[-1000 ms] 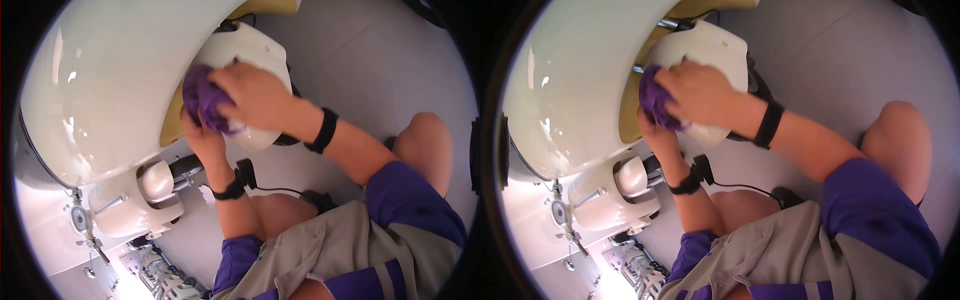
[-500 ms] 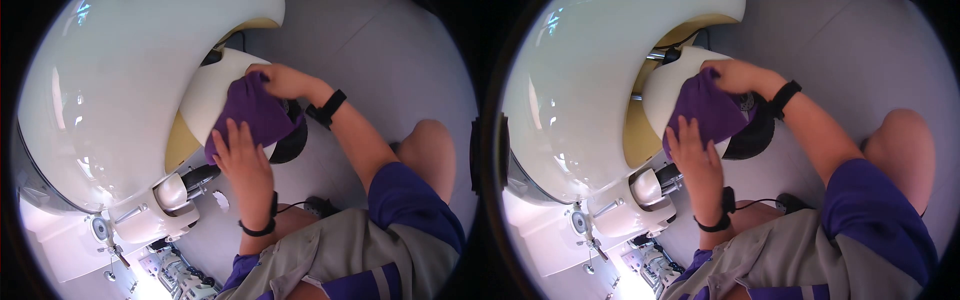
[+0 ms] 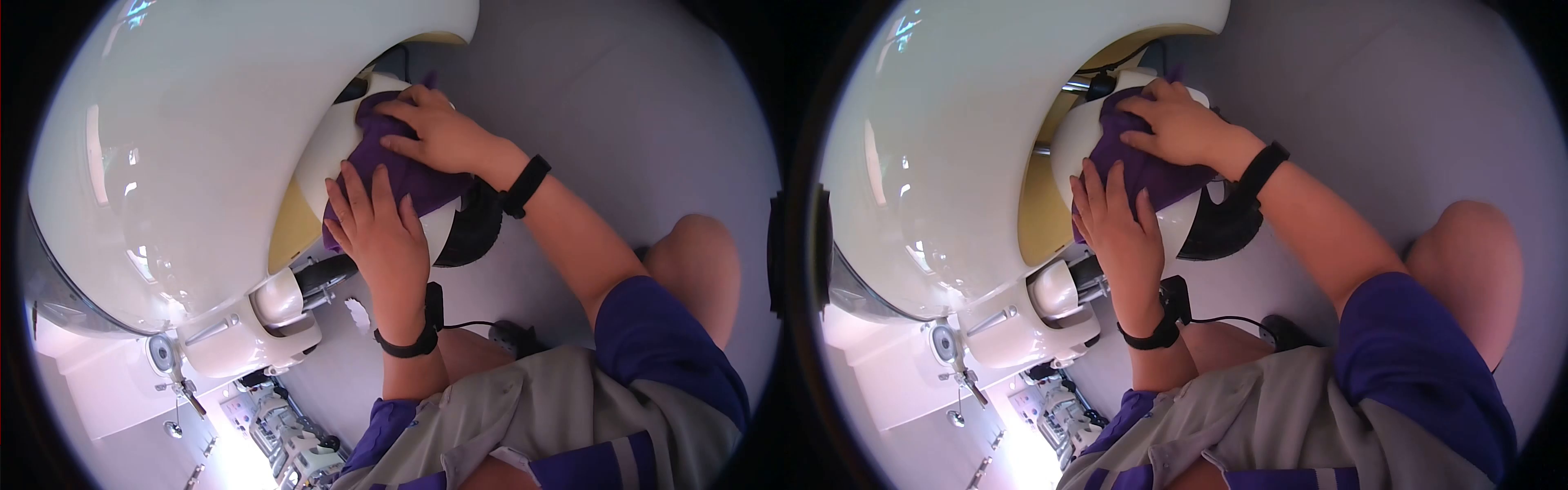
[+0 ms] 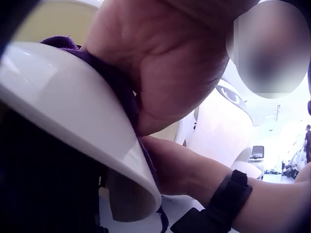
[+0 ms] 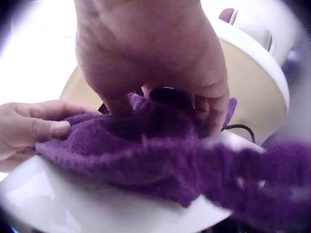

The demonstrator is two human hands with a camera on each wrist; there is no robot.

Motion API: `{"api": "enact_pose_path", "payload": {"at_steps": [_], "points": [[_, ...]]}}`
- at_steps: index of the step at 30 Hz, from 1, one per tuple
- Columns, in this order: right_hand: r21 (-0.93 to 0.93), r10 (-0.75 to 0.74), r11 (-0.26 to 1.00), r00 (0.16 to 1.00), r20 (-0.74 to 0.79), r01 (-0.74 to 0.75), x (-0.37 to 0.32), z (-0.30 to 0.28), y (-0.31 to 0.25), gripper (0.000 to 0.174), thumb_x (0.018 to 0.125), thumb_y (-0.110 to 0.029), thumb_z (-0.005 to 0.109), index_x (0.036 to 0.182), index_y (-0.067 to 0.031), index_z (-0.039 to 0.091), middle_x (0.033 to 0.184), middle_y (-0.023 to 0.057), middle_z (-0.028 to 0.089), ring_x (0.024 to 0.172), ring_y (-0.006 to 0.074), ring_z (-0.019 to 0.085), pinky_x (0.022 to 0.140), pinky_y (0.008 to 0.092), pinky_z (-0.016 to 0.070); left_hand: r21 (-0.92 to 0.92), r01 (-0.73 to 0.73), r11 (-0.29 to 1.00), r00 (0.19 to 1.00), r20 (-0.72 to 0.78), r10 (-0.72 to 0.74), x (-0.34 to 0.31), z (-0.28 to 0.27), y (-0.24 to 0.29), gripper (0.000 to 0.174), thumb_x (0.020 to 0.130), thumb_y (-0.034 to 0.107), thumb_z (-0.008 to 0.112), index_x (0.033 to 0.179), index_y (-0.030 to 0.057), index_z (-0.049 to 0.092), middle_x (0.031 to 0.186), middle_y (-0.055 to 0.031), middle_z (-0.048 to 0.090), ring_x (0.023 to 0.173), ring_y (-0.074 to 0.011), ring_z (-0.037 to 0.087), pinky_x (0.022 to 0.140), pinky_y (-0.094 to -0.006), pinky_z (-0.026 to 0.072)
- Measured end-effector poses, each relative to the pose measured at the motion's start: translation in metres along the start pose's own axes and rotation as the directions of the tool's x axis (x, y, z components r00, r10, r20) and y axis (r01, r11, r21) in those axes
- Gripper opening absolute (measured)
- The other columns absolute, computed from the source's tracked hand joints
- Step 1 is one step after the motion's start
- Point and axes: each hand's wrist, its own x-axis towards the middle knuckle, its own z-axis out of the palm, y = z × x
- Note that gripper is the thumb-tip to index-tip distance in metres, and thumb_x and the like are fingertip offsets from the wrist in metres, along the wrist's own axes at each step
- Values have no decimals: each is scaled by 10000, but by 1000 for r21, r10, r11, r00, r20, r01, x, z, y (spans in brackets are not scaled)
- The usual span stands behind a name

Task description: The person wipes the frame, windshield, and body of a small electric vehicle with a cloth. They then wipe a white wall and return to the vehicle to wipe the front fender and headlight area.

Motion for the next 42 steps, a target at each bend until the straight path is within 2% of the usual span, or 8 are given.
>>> {"api": "enact_pose_path", "payload": {"at_steps": [5, 12, 18, 21, 24, 31, 37, 42], "points": [[30, 206, 977, 972, 116, -210, -8, -17, -50, 493, 838, -213, 636, 1316, -124, 548, 1122, 221, 576, 998, 410, 602, 878, 449, 504, 11, -61, 998, 998, -1, 61, -30, 6, 0, 395, 936, 145, 578, 1322, 63, 562, 1527, -210, 370, 1432, -444, 290, 1135, -591, 256], [41, -281, 959, 960, 5, 281, -23, 13, -81, 380, 789, -145, 662, 1164, -120, 604, 978, 155, 588, 928, 353, 599, 805, 427, 510, -376, -87, 922, 964, -265, -17, -61, 15, -52, 322, 866, -26, 597, 1180, 17, 654, 1424, -250, 485, 1305, -440, 481, 1082, -478, 382], [61, 90, 995, 991, -102, -84, -12, 13, -57, 382, 813, -213, 653, 1173, -104, 589, 1002, 191, 600, 933, 377, 614, 770, 458, 516, -436, -125, 891, 942, -335, -31, -31, 7, -60, 313, 854, -54, 583, 1157, -6, 645, 1348, -226, 567, 1272, -384, 535, 1061, -423, 416], [-34, -231, 972, 973, -25, 230, -37, 24, -110, 416, 786, -185, 676, 1184, -114, 582, 977, 177, 593, 871, 358, 626, 713, 442, 524, -481, -101, 871, 911, -396, -113, -53, 25, -72, 334, 837, -60, 625, 1164, 4, 648, 1263, -211, 623, 1159, -391, 607, 975, -399, 480], [-52, -258, 962, 957, 133, 266, -63, 39, -136, 423, 745, -166, 716, 1149, -132, 596, 963, 127, 587, 833, 328, 621, 702, 406, 522, -625, -61, 778, 924, -330, -192, -69, 29, -87, 325, 797, -117, 637, 1101, -5, 663, 1194, -199, 637, 1050, -397, 634, 878, -422, 523], [-190, -257, 950, 966, -21, 248, -48, 36, -128, 377, 723, -158, 733, 1086, -154, 633, 929, 116, 556, 800, 316, 609, 626, 398, 513, -593, -127, 795, 900, -407, -159, -74, 33, -105, 319, 767, -99, 685, 1051, 45, 703, 1115, -146, 614, 958, -303, 617, 784, -373, 530], [-436, -288, 805, 908, 304, 402, -62, 61, -162, 314, 775, -152, 715, 1077, -131, 633, 917, 102, 533, 805, 302, 581, 647, 408, 503, -806, 82, 586, 935, -141, -326, -87, 29, -117, 326, 763, -87, 631, 1061, 40, 659, 1037, -138, 594, 888, -313, 610, 742, -388, 518], [-347, -32, 920, 916, 399, 183, -16, 15, -166, 450, 829, -98, 722, 1260, -62, 598, 1217, 148, 610, 1104, 281, 612, 934, 338, 491, -784, -104, 612, 936, -285, -207, -98, 18, -91, 353, 735, -54, 615, 1078, 29, 626, 1029, -173, 582, 931, -345, 589, 789, -416, 514]]}}
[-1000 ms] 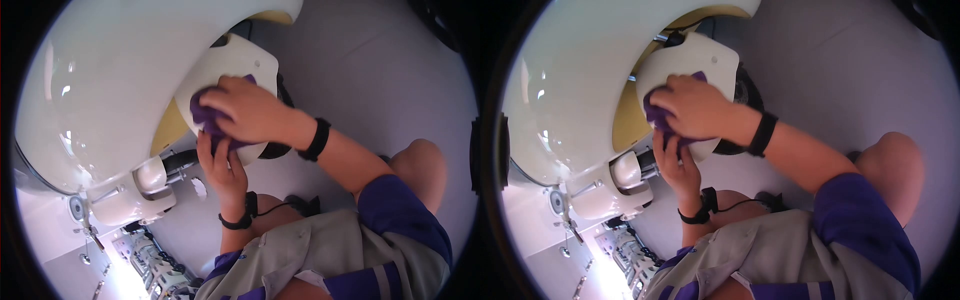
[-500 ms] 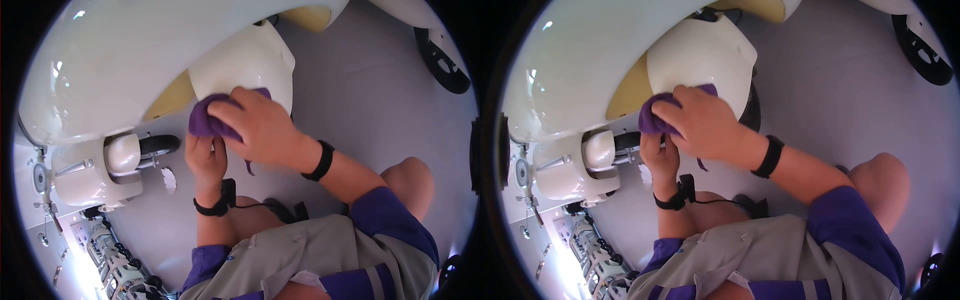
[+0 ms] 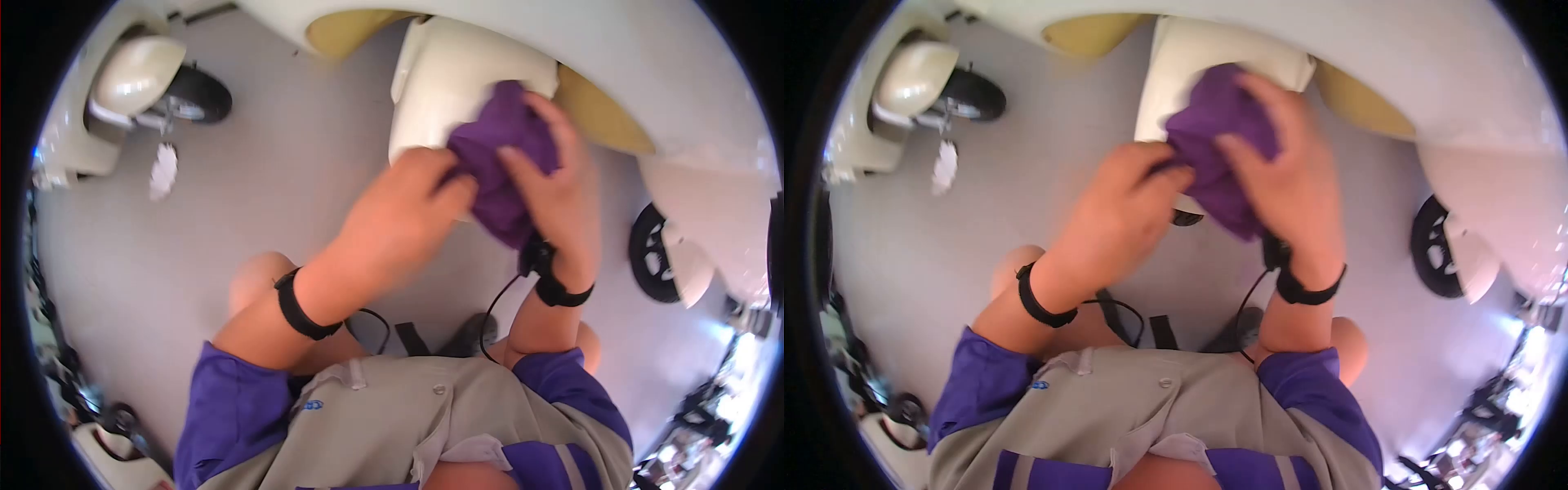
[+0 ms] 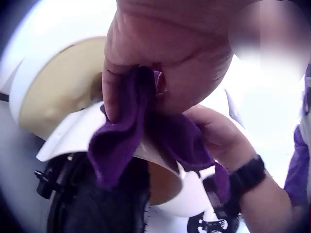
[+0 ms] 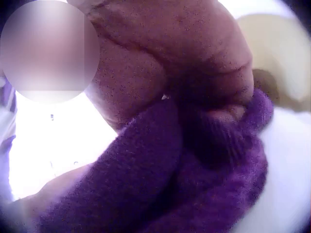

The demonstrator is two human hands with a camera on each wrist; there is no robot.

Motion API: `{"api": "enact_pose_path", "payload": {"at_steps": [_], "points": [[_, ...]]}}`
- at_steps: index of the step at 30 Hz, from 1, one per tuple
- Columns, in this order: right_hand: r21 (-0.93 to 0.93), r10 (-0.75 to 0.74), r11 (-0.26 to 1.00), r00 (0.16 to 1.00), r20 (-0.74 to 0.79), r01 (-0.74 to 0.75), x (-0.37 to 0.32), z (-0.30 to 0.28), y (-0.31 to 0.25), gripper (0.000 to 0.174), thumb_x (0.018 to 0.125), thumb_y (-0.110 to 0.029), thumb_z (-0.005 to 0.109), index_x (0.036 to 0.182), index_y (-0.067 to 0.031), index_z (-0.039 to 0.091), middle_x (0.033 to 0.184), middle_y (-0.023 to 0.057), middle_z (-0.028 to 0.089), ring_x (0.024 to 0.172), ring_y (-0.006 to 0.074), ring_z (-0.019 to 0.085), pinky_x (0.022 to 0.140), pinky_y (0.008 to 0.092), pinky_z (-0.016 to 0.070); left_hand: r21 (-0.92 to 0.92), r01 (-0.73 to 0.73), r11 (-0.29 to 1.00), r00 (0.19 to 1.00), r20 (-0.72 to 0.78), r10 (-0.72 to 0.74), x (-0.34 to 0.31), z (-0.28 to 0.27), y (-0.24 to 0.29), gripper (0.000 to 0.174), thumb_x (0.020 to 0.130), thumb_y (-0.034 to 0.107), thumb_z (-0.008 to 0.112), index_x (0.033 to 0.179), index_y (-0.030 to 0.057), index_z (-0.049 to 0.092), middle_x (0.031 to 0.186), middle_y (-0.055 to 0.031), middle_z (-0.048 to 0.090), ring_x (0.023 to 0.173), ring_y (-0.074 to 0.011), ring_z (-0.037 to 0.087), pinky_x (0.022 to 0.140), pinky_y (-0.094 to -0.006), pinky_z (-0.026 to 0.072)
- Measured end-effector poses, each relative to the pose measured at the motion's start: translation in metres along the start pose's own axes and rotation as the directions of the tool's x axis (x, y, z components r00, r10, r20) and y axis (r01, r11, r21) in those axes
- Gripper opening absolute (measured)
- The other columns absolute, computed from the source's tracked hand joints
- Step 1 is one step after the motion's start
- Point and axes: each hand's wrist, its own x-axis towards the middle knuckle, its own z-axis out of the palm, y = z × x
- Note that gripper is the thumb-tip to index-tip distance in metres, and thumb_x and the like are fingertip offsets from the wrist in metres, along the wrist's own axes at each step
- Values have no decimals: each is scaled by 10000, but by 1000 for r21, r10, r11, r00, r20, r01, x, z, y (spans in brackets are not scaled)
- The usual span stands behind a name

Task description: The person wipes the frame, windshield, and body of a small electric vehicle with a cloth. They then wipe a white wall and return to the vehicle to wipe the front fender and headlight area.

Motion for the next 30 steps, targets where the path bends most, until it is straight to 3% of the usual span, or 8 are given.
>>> {"api": "enact_pose_path", "payload": {"at_steps": [2, 7, 10, 15, 22, 24, 28, 30], "points": [[-151, 96, 983, 995, -34, -100, 12, -9, -1, 424, 863, -107, 715, 1252, 4, 585, 1210, 167, 614, 1134, 290, 596, 990, 365, 455, -16, -9, 1000, 1000, 0, 9, -3, -1, 0, 338, 731, -47, 614, 1060, 30, 625, 1059, -186, 577, 977, -357, 583, 826, -427, 511], [-395, -170, 898, 981, 88, 191, -10, 34, -26, 401, 809, -122, 732, 1197, -84, 638, 1010, 163, 581, 915, 342, 597, 811, 402, 505, -210, 295, 932, 949, -52, -312, 6, -5, -44, 241, 751, -18, 604, 990, 6, 614, 1060, -215, 610, 996, -418, 588, 815, -448, 506], [-377, -200, 862, 912, 359, 337, -20, 56, -50, 350, 799, -129, 738, 1140, -117, 664, 956, 132, 564, 882, 321, 593, 756, 399, 506, -289, 515, 807, 856, 235, -461, 1, -3, -94, 212, 765, -2, 594, 975, 0, 620, 982, -229, 651, 942, -451, 603, 785, -470, 503], [-373, -188, 853, 880, 435, 367, -1, 39, -52, 329, 800, -62, 716, 1120, -117, 662, 924, 113, 574, 866, 315, 597, 729, 398, 500, -249, 371, 894, 928, 121, -352, -5, 5, -100, 255, 756, -9, 592, 1010, -24, 606, 975, -257, 647, 900, -471, 605, 753, -485, 499], [-154, 42, 987, 999, -25, -45, 14, 13, 8, 291, 947, -24, 554, 1236, 4, 546, 1179, 168, 613, 1069, 267, 616, 930, 326, 465, -236, 132, 963, 985, -76, -153, -8, 0, -42, 600, 811, 212, 715, 1357, 53, 521, 1312, -294, 506, 1184, -477, 505, 1005, -492, 453], [-315, -76, 948, 994, -75, 48, 26, 20, 10, 277, 954, -25, 542, 1230, -5, 558, 1154, 166, 613, 1025, 270, 621, 897, 330, 477, -156, 123, 980, 982, -123, -143, -2, 13, -57, 613, 843, 239, 701, 1387, 52, 487, 1311, -295, 511, 1177, -469, 515, 991, -482, 459], [-456, -183, 873, 983, 15, 170, 12, 28, -8, 255, 901, -45, 594, 1155, -33, 617, 1028, 164, 621, 875, 321, 628, 762, 372, 512, -572, 281, 770, 953, 74, -293, 17, 3, -97, 533, 885, 254, 682, 1325, 11, 506, 1200, -272, 552, 1087, -430, 555, 948, -463, 467], [-461, -265, 837, 955, 130, 295, -8, 35, -13, 262, 849, -58, 641, 1111, -50, 641, 981, 154, 629, 832, 341, 632, 717, 401, 523, -447, 208, 870, 970, -24, -244, 13, 2, -92, 501, 874, 246, 690, 1281, 5, 525, 1163, -260, 556, 1057, -432, 557, 940, -459, 471]]}}
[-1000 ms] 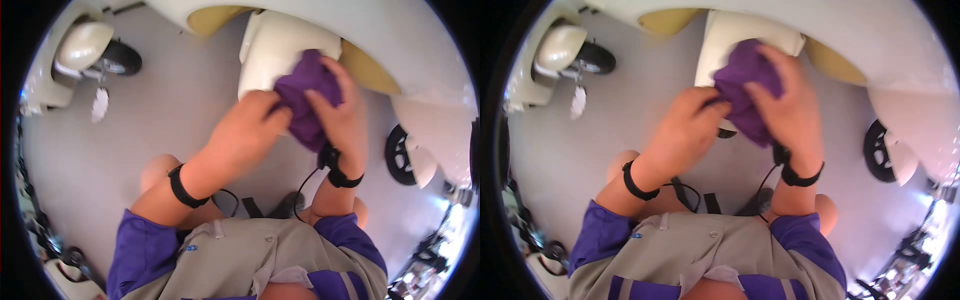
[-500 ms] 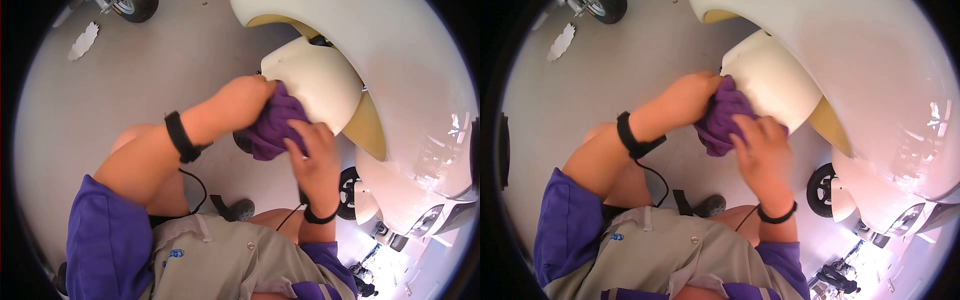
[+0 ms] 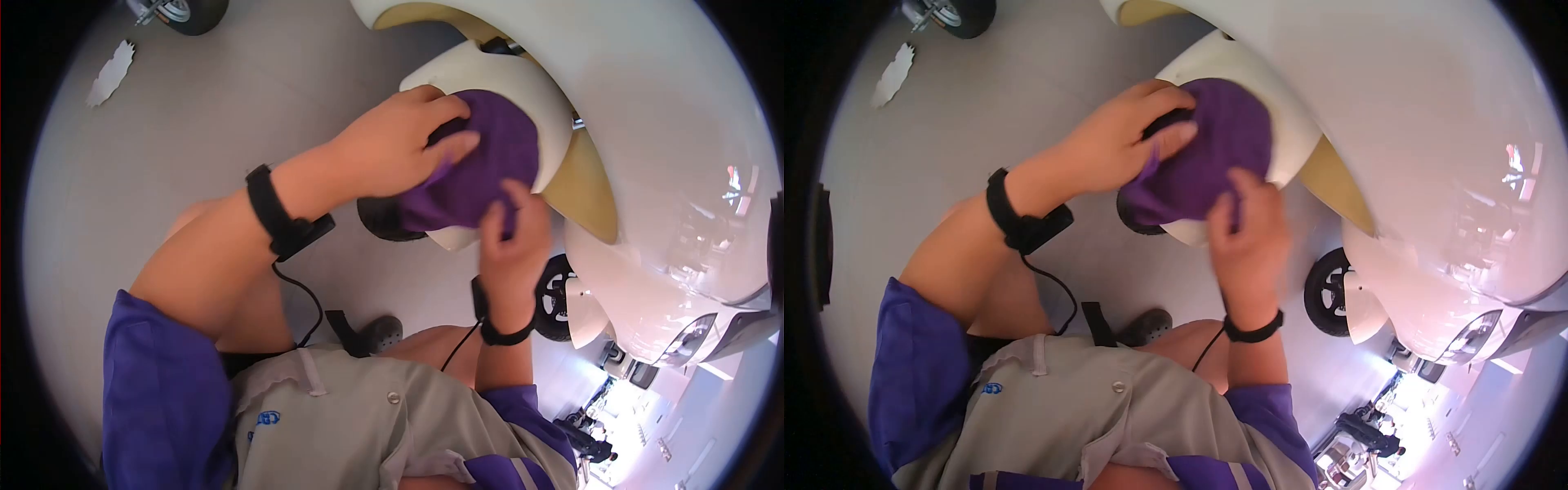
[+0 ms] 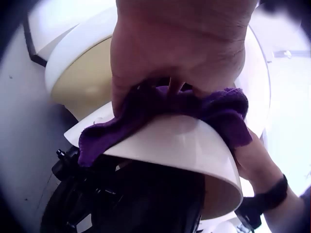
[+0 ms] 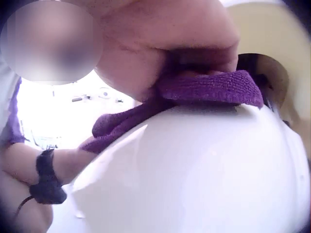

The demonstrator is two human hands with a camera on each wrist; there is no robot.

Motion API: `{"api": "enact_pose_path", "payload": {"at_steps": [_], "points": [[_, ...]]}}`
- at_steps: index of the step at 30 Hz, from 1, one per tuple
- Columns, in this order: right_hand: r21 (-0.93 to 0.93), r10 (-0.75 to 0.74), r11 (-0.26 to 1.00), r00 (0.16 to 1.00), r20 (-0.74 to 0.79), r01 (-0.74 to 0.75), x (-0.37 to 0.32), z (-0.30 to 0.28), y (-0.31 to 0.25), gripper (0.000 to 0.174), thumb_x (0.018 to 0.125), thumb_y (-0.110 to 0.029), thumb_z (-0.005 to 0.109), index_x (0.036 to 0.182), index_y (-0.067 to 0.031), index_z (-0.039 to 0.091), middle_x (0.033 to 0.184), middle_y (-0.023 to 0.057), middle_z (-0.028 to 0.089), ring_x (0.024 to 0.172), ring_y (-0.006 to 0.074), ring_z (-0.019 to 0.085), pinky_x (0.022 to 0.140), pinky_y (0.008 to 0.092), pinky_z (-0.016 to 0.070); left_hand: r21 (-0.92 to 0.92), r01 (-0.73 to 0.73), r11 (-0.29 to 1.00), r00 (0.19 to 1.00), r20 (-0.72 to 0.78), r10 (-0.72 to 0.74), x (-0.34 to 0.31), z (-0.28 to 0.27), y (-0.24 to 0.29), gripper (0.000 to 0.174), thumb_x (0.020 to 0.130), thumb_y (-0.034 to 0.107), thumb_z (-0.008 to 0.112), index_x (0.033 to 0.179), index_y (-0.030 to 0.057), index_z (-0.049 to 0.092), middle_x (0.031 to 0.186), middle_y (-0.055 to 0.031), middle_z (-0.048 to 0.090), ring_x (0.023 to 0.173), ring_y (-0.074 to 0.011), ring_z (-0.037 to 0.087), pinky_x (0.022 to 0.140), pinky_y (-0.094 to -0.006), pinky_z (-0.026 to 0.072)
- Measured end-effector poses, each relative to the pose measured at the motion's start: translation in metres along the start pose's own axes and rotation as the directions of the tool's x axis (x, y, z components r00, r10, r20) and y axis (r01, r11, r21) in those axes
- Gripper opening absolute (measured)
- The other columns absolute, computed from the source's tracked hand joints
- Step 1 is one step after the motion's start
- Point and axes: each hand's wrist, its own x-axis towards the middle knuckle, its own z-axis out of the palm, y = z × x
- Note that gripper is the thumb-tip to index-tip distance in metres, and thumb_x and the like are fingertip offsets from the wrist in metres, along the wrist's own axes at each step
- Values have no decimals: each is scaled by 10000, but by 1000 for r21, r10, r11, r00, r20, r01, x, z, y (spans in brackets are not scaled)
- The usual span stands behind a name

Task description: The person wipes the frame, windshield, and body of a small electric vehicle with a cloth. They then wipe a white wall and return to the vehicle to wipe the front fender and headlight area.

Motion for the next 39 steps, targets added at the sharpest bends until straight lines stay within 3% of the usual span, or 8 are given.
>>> {"api": "enact_pose_path", "payload": {"at_steps": [5, 9, 12, 17, 22, 28, 32, 39], "points": [[97, -64, 993, 996, -65, 70, -32, 7, 18, 282, 775, -59, 683, 1056, -66, 659, 899, 145, 640, 774, 348, 643, 659, 408, 538, 167, -218, 962, 976, 54, 212, -23, 21, 49, 440, 786, 150, 700, 1192, 32, 578, 1137, -202, 565, 1018, -388, 568, 881, -427, 505], [369, 346, 889, 925, -156, -270, -37, 14, 70, 302, 836, -72, 664, 1129, -55, 590, 887, 110, 632, 789, 266, 645, 695, 359, 532, 226, -446, 866, 880, 287, 378, -32, 49, 57, 375, 775, 72, 638, 1147, 40, 603, 1158, -165, 565, 1046, -328, 565, 850, -395, 523], [618, 660, 495, 727, 190, -611, -51, 18, 75, 315, 863, -70, 654, 1161, -56, 554, 915, 96, 632, 849, 240, 638, 764, 349, 520, 302, -401, 865, 914, 199, 354, -21, 42, 50, 321, 787, 53, 636, 1107, 48, 619, 1155, -141, 580, 1027, -320, 582, 835, -386, 533], [268, 61, 963, 987, -150, -19, -36, 10, 13, 265, 834, -69, 663, 1098, -85, 643, 924, 83, 631, 794, 239, 623, 664, 337, 507, 272, 49, 961, 994, -105, -21, 10, 2, -8, 220, 851, 33, 654, 1065, -9, 623, 1039, -172, 650, 934, -345, 640, 852, -381, 516], [231, 87, 970, 994, -70, -69, -40, 9, 7, 228, 786, -62, 653, 1008, -99, 686, 915, 90, 657, 752, 295, 630, 648, 385, 516, 147, 230, 962, 972, 4, -233, 15, -9, -9, 243, 834, 28, 635, 1069, -30, 620, 990, -178, 656, 896, -348, 626, 832, -386, 512], [428, 491, 808, 865, -106, -406, -46, 30, 82, 188, 800, -83, 601, 980, -77, 652, 816, 152, 659, 697, 346, 628, 631, 399, 516, 572, -430, 699, 899, 197, 392, -5, 28, 56, 254, 790, 3, 709, 1040, 15, 664, 1041, -174, 615, 928, -322, 615, 829, -351, 513], [393, 570, 764, 821, -40, -512, -57, 50, 98, 192, 792, -98, 598, 977, -67, 641, 802, 168, 663, 705, 352, 633, 625, 400, 513, 465, -525, 713, 851, 282, 443, -1, 41, 65, 128, 823, -9, 683, 947, 20, 689, 1044, -169, 626, 889, -330, 627, 783, -377, 533], [390, 157, 919, 957, -242, -52, -43, 15, 39, 195, 738, -71, 621, 925, -118, 647, 874, 103, 627, 723, 285, 619, 636, 380, 508, 356, 236, 904, 972, -99, -214, 26, -1, -10, 143, 879, -19, 633, 1014, 1, 673, 894, -143, 683, 792, -221, 655, 755, -326, 517]]}}
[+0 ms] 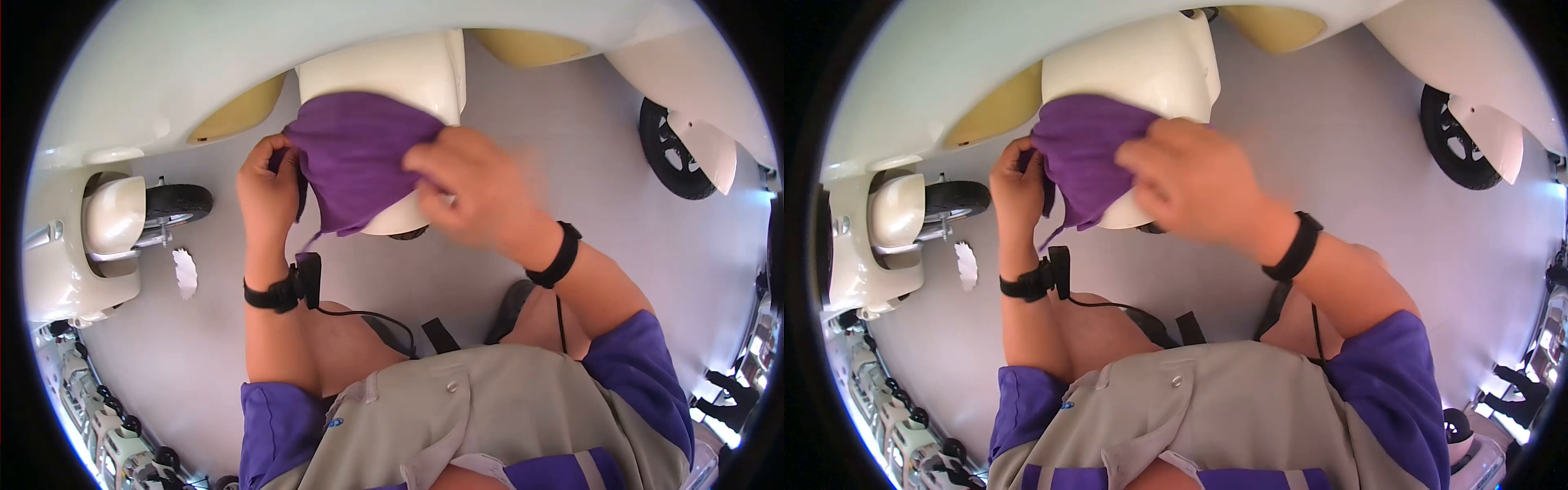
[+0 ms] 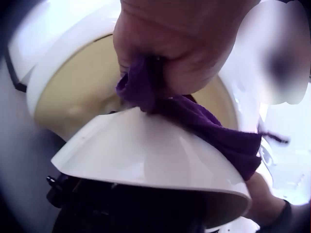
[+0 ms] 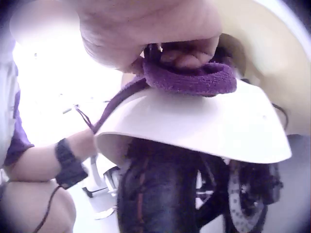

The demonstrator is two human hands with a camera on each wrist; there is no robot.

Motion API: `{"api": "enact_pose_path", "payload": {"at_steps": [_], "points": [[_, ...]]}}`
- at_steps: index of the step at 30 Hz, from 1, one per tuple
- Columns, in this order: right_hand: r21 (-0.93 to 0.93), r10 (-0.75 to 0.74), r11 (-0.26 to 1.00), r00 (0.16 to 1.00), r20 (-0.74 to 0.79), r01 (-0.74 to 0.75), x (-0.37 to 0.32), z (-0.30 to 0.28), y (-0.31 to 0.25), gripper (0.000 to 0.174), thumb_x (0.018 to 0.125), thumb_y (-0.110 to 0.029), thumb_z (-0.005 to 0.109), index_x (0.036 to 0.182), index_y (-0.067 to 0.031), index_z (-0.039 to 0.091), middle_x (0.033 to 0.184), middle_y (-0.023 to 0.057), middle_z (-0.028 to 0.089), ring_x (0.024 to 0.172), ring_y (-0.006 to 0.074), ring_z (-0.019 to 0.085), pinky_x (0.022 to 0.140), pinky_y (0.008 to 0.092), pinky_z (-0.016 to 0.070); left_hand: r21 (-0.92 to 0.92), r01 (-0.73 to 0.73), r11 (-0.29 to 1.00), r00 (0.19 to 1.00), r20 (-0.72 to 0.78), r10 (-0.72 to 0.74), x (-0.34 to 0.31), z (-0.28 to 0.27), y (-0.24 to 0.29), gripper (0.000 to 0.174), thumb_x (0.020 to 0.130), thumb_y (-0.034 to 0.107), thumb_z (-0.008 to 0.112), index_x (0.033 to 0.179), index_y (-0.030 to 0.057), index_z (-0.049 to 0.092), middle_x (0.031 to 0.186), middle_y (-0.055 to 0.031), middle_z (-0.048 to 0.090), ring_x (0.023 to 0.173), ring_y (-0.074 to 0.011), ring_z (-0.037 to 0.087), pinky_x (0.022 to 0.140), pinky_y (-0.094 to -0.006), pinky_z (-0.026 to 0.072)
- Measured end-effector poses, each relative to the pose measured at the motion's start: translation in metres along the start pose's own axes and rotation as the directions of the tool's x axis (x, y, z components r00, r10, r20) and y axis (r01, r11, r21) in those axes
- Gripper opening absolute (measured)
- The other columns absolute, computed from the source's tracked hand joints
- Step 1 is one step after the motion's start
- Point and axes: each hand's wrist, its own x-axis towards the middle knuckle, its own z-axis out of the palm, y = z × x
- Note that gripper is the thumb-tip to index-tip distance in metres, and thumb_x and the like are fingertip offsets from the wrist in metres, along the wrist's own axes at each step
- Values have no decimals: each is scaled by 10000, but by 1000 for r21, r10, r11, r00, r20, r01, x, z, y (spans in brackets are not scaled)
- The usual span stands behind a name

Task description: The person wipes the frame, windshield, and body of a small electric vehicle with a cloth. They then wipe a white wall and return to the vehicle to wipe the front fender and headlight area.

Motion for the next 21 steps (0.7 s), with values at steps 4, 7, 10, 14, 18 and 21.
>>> {"api": "enact_pose_path", "payload": {"at_steps": [4, 7, 10, 14, 18, 21], "points": [[3, -124, 992, 991, -43, 124, 8, 7, 2, 195, 751, -58, 620, 935, -119, 642, 993, 101, 590, 798, 281, 606, 680, 387, 505, 70, 51, 996, 999, -3, -51, 2, 4, -4, 130, 902, -11, 619, 1020, -20, 672, 844, -124, 711, 744, -141, 644, 722, -297, 506], [79, 60, 996, 987, -151, -48, 21, 4, 35, 220, 768, -57, 617, 984, -100, 620, 1015, 120, 587, 834, 312, 605, 706, 408, 502, 143, -183, 973, 975, -101, 198, -7, 2, 33, 153, 877, -31, 614, 1014, -14, 681, 920, -163, 690, 850, -236, 659, 792, -345, 516], [260, 388, 896, 919, -64, -360, 11, 5, 85, 226, 805, -47, 582, 1030, -69, 576, 1041, 164, 590, 894, 373, 612, 753, 435, 499, 424, -457, 782, 865, 7, 502, -25, 4, 79, 216, 872, -63, 597, 1046, 18, 696, 1065, -173, 669, 993, -327, 645, 878, -368, 505], [205, 580, 772, 799, 162, -602, -9, 16, 102, 203, 809, 36, 509, 999, -34, 527, 987, 167, 570, 878, 331, 573, 767, 390, 473, 455, -542, 707, 834, 187, 519, -42, 23, 120, 274, 800, -50, 616, 1045, 38, 700, 1134, -180, 616, 1032, -347, 610, 835, -420, 513], [310, 360, 884, 933, 26, -350, -2, 3, 72, 254, 767, 49, 530, 1008, -33, 537, 982, 159, 578, 902, 358, 571, 774, 414, 478, 451, -345, 823, 925, 17, 379, -14, 9, 98, 247, 828, -59, 596, 1034, 38, 693, 1046, -179, 652, 940, -354, 636, 802, -404, 517], [301, 122, 947, 992, -16, -112, 1, -6, 47, 269, 774, -2, 568, 1036, -62, 557, 1038, 166, 583, 940, 376, 590, 805, 447, 496, 438, -261, 860, 945, -64, 319, -7, 2, 80, 148, 871, -9, 608, 1004, 2, 672, 1014, -181, 651, 895, -362, 635, 787, -401, 512]]}}
